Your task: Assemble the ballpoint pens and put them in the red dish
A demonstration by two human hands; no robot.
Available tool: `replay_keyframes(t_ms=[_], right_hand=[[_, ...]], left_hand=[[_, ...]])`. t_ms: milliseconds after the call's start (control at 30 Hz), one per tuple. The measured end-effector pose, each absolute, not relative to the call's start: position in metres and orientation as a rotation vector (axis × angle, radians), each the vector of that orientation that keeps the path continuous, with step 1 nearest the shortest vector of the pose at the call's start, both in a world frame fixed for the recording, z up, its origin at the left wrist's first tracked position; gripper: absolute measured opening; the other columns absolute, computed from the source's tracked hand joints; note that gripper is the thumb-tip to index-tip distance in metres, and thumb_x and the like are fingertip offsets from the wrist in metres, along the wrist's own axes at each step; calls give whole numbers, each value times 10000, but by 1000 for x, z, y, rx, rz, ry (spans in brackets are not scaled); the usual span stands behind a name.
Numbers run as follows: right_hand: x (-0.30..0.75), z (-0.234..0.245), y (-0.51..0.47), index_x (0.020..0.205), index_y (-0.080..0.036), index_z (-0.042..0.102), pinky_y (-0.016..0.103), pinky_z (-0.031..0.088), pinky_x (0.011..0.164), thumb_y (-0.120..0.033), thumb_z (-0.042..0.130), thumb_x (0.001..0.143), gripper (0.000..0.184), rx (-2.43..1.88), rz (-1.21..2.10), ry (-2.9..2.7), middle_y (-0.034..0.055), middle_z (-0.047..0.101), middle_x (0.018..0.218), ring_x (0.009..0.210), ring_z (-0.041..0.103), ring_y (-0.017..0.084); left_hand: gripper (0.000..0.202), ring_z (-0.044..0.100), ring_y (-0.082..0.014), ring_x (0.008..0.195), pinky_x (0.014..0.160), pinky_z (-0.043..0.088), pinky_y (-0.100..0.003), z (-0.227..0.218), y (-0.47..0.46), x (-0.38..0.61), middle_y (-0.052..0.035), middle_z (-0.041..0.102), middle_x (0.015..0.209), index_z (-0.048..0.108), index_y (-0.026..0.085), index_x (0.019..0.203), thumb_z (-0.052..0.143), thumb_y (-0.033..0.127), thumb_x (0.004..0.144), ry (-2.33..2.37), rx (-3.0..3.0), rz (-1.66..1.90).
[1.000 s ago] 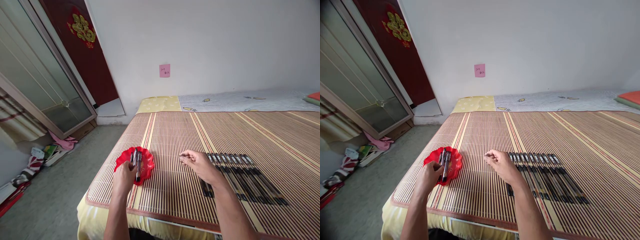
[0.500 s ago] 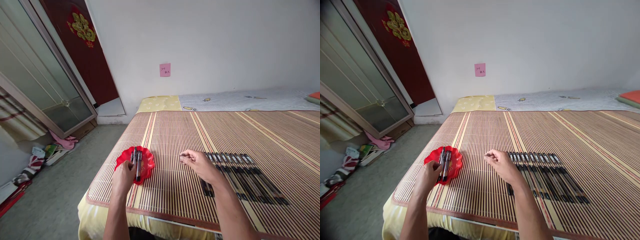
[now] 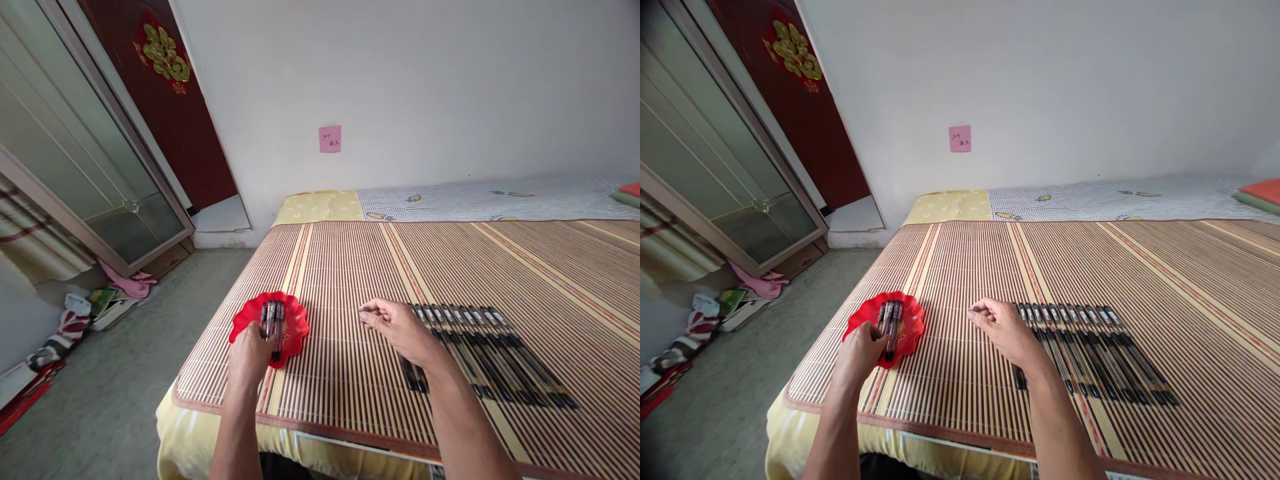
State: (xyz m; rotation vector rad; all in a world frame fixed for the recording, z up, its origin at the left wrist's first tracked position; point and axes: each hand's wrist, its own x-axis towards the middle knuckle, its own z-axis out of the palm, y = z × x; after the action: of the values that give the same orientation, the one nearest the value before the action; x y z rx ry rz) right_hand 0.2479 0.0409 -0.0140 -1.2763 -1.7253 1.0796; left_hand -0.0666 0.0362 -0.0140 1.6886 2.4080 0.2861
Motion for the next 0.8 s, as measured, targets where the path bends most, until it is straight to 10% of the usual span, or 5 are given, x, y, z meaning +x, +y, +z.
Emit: replay_keyframes(t_ms=[433, 800], right_hand=[[248, -11, 39, 1014, -215, 706, 394, 579, 822, -475, 627, 939, 281, -1268, 1051, -1703, 70, 724, 952, 911, 700, 221], [295, 13, 33, 966, -197, 663, 300, 544, 665, -391, 631, 907, 205, -1081, 338, -767, 45, 712, 867, 685, 655, 153]], left_hand=[[151, 702, -275, 824, 648, 417, -322, -13, 35, -66, -71, 721, 784, 613, 206, 790, 669, 322, 868, 2374, 1693, 352], [332, 620, -178, 574, 537, 450, -271, 7, 25, -47, 7, 657, 636, 637, 216, 835, 604, 545, 860, 1933, 1600, 1329]])
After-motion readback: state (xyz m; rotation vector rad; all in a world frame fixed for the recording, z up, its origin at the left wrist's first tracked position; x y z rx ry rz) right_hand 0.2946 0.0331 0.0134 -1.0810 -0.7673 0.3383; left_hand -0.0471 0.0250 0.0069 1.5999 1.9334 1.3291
